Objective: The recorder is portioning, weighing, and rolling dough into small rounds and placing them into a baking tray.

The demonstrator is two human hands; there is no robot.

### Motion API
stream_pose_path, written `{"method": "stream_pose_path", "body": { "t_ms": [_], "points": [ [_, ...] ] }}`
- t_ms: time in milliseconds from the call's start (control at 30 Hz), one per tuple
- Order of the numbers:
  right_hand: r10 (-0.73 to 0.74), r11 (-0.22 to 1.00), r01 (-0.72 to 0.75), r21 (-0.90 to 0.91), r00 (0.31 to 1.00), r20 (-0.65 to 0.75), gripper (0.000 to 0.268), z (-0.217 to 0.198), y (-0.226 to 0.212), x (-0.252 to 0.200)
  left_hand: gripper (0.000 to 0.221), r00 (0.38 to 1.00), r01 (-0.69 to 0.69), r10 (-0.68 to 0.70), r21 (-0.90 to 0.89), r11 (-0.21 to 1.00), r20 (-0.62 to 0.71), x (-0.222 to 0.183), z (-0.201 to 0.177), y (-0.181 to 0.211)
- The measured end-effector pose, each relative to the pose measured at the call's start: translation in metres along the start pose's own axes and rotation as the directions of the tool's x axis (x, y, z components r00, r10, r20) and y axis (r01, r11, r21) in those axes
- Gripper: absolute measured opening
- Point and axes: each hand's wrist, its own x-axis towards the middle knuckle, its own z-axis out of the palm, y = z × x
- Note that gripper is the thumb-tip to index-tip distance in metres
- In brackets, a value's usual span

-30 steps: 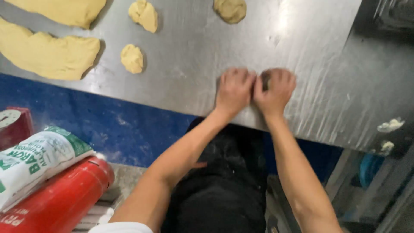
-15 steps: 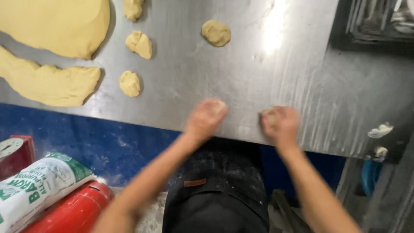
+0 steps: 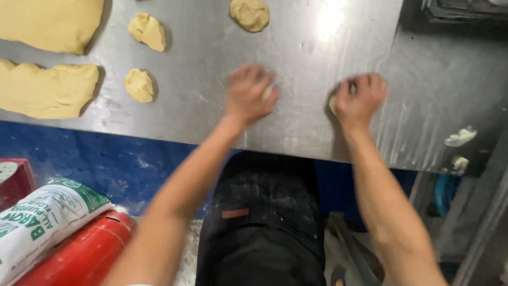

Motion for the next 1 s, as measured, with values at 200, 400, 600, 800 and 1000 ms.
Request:
{"method": "stream_pose_path", "body": {
  "t_ms": [200,400,600,800,1000],
  "points": [
    [-0.168,0.973,0.186,0.139,0.977,-0.129,0.016,0.006,-0.025,-0.029,0.045,0.996,-0.025,0.032,0.095,0.995,-0.078,-0.031,0.005,0.028],
    [0.033,0.998,-0.026,0.056,0.989,-0.145,0.016,0.012,-0.022,0.017,0.038,0.998,-0.050,0.049,-0.025,0.998,-0.044,0.008,0.005,0.012],
    [-0.256,0.952,0.278,0.131,0.953,-0.162,0.020,-0.001,-0.008,-0.038,0.037,0.985,-0.117,0.113,-0.024,0.993,-0.127,-0.025,0.009,0.003],
    [0.049,0.990,-0.025,0.139,0.985,-0.165,0.014,0.014,-0.030,0.005,0.027,0.994,0.050,-0.048,0.014,0.999,-0.099,0.022,0.015,0.018],
    [-0.124,0.991,0.127,0.029,0.987,-0.100,0.022,-0.002,-0.011,-0.025,0.027,0.988,-0.121,0.114,-0.068,0.990,-0.105,-0.029,0.011,0.002]
  ]
}}
